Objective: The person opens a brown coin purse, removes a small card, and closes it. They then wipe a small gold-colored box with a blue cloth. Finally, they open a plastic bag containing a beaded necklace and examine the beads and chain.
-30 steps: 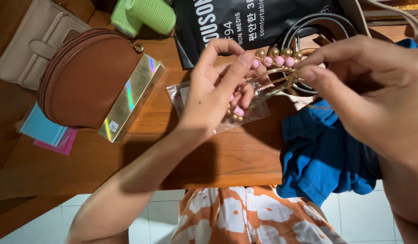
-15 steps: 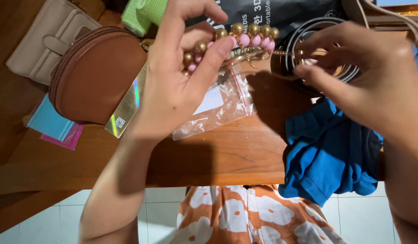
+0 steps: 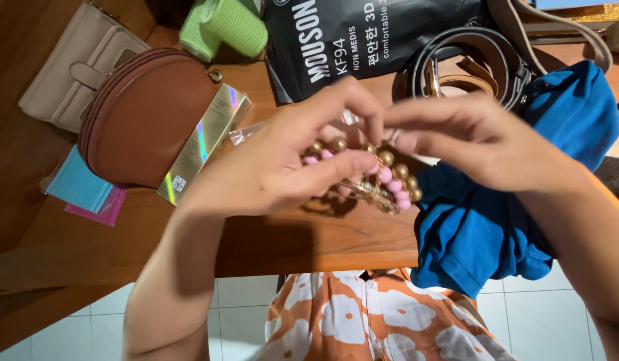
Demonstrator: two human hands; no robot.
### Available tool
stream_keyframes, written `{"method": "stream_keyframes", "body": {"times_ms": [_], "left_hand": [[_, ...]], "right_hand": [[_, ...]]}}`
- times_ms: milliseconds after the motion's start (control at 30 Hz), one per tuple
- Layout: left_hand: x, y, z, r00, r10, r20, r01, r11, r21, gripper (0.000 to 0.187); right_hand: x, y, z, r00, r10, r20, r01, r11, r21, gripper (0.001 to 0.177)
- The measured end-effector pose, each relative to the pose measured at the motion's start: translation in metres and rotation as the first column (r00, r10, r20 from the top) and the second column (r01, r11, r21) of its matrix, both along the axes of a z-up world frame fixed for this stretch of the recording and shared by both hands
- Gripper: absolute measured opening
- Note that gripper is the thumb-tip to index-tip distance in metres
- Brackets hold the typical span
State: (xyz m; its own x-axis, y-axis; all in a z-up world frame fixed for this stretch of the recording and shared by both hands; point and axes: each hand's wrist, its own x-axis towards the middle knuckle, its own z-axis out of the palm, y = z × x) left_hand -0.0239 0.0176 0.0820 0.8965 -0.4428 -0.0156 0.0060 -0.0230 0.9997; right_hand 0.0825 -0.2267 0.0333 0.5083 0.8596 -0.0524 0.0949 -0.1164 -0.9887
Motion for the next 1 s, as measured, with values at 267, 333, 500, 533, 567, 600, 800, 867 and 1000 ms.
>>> {"method": "stream_keyframes", "body": {"times_ms": [267, 333, 500, 533, 567, 600, 800, 867, 1000], "left_hand": [[0.005, 0.002, -0.009, 0.990, -0.138, -0.025, 0.139, 0.988, 0.069, 0.017], [0.006, 0.002, -0.010, 0.997, -0.034, -0.064, 0.040, 0.996, 0.086, 0.016], [0.012, 0.015, -0.010, 0.921, 0.388, -0.046, -0.379, 0.915, 0.139, 0.020], [0.013, 0.020, -0.009, 0.898, 0.441, 0.000, -0.440, 0.896, 0.053, 0.022], [0.015, 0.026, -0.009, 0.869, 0.493, 0.041, -0.492, 0.870, -0.037, 0.023], [0.015, 0.031, -0.009, 0.834, 0.546, 0.079, -0.534, 0.835, -0.129, 0.025], [0.007, 0.046, -0.009, 0.678, 0.684, 0.270, -0.613, 0.729, -0.305, 0.029], [0.004, 0.048, -0.008, 0.665, 0.683, 0.303, -0.606, 0.730, -0.316, 0.029], [0.002, 0.044, -0.002, 0.689, 0.667, 0.283, -0.583, 0.742, -0.330, 0.030]], "right_hand": [[0.001, -0.005, -0.002, 0.990, -0.020, 0.137, 0.016, 0.999, 0.031, 0.013], [0.004, -0.009, 0.003, 0.961, -0.047, 0.273, 0.021, 0.995, 0.098, 0.009], [0.018, -0.030, 0.016, 0.943, 0.036, 0.330, -0.120, 0.964, 0.238, 0.008], [0.022, -0.033, 0.017, 0.950, 0.058, 0.307, -0.136, 0.962, 0.237, 0.009], [0.025, -0.034, 0.016, 0.939, 0.075, 0.337, -0.150, 0.968, 0.201, 0.010], [0.028, -0.035, 0.015, 0.925, 0.093, 0.367, -0.164, 0.973, 0.166, 0.011], [0.018, -0.021, 0.006, 0.814, 0.034, 0.579, 0.047, 0.991, -0.123, 0.004], [0.012, -0.011, 0.007, 0.811, -0.117, 0.573, 0.215, 0.971, -0.106, 0.009], [0.008, 0.003, 0.018, 0.738, -0.324, 0.592, 0.308, 0.942, 0.131, 0.019]]}}
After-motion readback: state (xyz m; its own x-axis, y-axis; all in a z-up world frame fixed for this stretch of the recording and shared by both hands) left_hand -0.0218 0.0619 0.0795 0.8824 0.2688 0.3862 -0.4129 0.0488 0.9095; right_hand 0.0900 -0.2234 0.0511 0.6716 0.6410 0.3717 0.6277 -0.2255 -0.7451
